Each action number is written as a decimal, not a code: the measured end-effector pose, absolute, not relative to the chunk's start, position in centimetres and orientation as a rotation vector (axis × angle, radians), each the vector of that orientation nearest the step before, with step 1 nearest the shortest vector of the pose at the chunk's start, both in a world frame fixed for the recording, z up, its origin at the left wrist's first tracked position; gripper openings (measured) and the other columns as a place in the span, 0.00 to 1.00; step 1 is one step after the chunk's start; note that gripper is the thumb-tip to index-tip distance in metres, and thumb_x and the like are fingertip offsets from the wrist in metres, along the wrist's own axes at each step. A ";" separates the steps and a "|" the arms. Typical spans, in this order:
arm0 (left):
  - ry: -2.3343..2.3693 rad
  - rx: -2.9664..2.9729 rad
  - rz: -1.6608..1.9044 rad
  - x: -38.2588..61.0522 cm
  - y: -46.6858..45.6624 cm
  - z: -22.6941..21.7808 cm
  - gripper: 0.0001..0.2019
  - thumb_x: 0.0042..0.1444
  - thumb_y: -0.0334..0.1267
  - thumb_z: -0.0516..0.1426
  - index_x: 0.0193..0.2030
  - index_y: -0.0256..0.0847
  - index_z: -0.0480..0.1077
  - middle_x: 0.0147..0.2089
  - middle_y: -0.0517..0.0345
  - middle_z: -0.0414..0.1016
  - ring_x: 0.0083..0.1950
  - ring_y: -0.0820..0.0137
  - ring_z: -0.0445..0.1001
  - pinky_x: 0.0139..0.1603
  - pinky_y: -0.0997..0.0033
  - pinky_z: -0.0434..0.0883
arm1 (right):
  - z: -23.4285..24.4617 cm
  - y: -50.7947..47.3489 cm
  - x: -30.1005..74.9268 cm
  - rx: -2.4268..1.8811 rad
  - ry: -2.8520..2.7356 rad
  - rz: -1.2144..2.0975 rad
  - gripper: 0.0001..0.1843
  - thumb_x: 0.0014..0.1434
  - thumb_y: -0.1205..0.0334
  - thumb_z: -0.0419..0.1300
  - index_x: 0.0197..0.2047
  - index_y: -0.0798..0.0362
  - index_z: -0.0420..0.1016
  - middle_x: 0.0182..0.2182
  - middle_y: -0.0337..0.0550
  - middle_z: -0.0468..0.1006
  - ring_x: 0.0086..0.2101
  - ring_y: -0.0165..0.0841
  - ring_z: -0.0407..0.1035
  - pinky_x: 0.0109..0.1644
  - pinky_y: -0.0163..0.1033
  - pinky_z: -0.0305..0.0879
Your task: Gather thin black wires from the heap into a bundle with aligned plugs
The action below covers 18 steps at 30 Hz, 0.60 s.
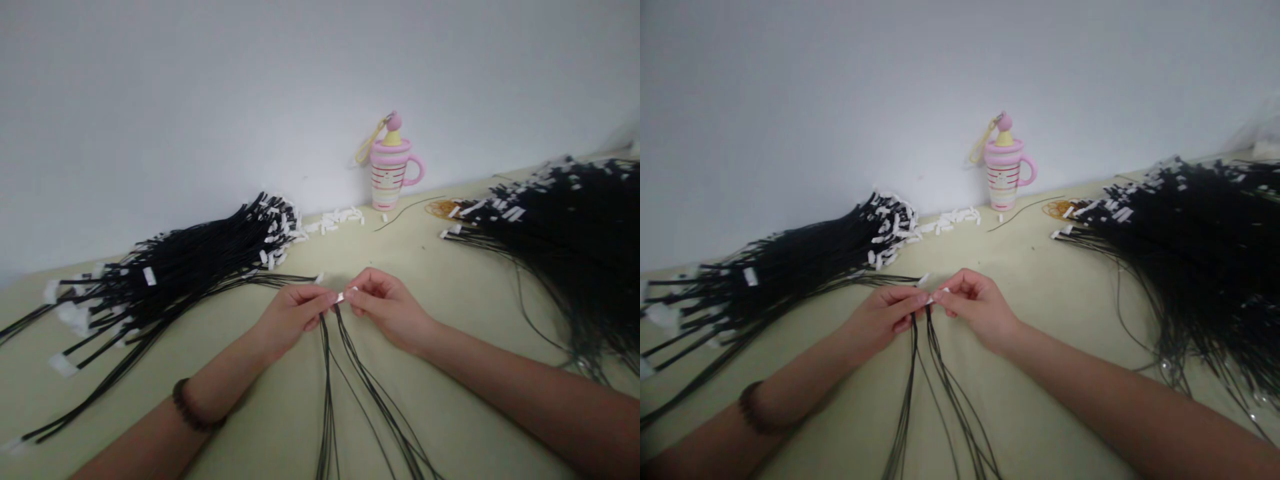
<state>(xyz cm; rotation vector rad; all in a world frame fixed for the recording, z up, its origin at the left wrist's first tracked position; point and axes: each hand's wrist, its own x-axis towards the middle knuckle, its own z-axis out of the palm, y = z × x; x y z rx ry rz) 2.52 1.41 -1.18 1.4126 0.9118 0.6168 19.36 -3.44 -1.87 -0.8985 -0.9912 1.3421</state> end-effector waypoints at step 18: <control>0.864 1.268 0.683 2.5 1.6 -1.4 0.11 0.48 0.42 0.62 0.24 0.35 0.73 0.20 0.62 0.66 0.19 0.82 0.54 0.19 0.80 0.50 | -1.4 -4.0 19.3 -0.997 -1.333 1.419 0.14 0.50 0.53 0.62 0.26 0.57 0.72 0.17 0.34 0.65 0.19 0.22 0.57 0.23 0.31 0.52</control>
